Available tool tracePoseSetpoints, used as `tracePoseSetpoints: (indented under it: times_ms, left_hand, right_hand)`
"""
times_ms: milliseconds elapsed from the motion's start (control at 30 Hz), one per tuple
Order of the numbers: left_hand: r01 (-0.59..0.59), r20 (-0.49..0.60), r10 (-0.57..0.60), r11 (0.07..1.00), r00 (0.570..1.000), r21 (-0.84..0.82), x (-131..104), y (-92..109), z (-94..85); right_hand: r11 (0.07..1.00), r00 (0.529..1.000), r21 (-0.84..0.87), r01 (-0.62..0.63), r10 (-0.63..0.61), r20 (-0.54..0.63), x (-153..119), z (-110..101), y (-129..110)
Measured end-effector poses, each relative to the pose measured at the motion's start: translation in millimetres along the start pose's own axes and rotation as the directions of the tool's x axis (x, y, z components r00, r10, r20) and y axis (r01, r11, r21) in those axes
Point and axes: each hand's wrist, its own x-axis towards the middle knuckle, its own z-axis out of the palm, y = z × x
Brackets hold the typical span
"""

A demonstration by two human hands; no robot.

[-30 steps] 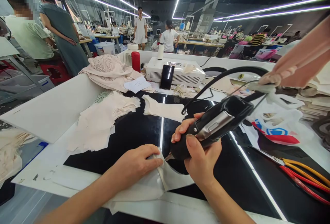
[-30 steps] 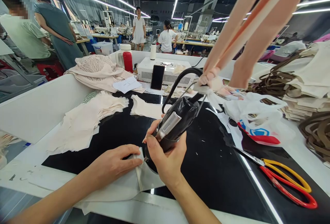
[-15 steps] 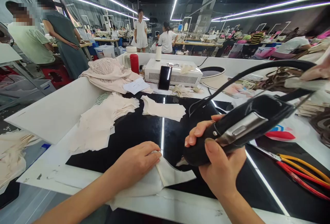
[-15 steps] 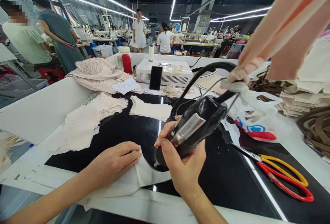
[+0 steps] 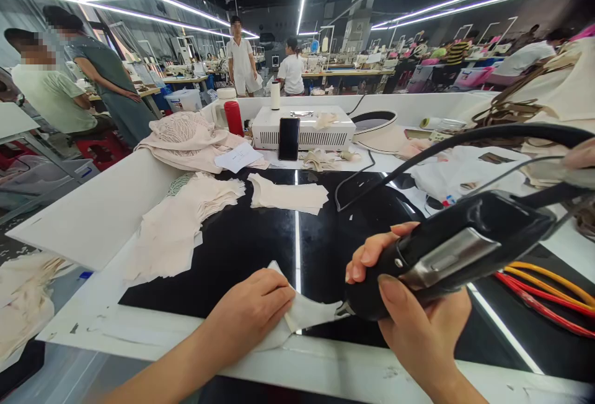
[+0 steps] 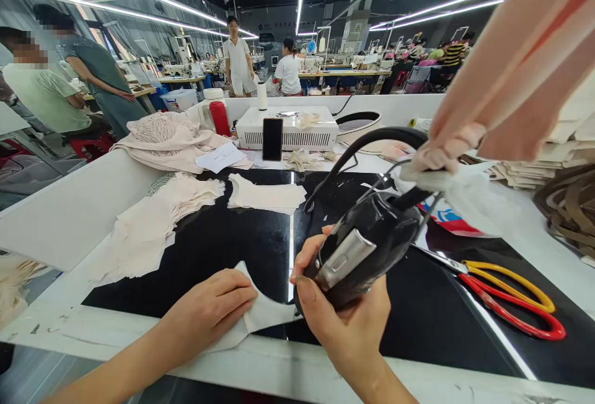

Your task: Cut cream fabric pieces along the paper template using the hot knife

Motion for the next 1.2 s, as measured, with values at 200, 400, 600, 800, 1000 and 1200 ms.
tracePoseSetpoints:
  times_ms: [200,400,600,800,1000,1200]
  left_hand:
    - [0.006,-0.016,-0.006,1.000,1.000,-0.022,-7,-1,-1.6]
    - [-0.005,-0.029,0.005,1.000,1.000,-0.004,-13,-3,4.5]
    - [-0.018,-0.054,0.018,1.000,0.998,0.008,-14,-4,6.6]
    - [-0.030,-0.071,0.032,0.999,0.997,0.023,-14,-4,8.9]
    - [-0.029,-0.061,0.031,0.999,0.998,0.039,-13,-4,8.1]
    - [-0.019,-0.044,0.021,0.999,0.999,0.032,-13,-3,6.9]
  right_hand:
    - [1.000,1.000,0.013,-0.010,0.010,0.001,-2,3,-2]
    - [0.997,1.000,0.082,-0.012,0.013,-0.017,7,18,8]
    - [0.983,0.999,0.182,-0.035,0.033,0.014,17,46,26]
    - [0.983,0.999,0.183,-0.024,0.017,0.043,16,51,34]
    - [0.985,0.999,0.170,-0.028,0.020,0.045,14,51,35]
    - [0.989,0.998,0.147,-0.026,0.018,0.054,13,52,32]
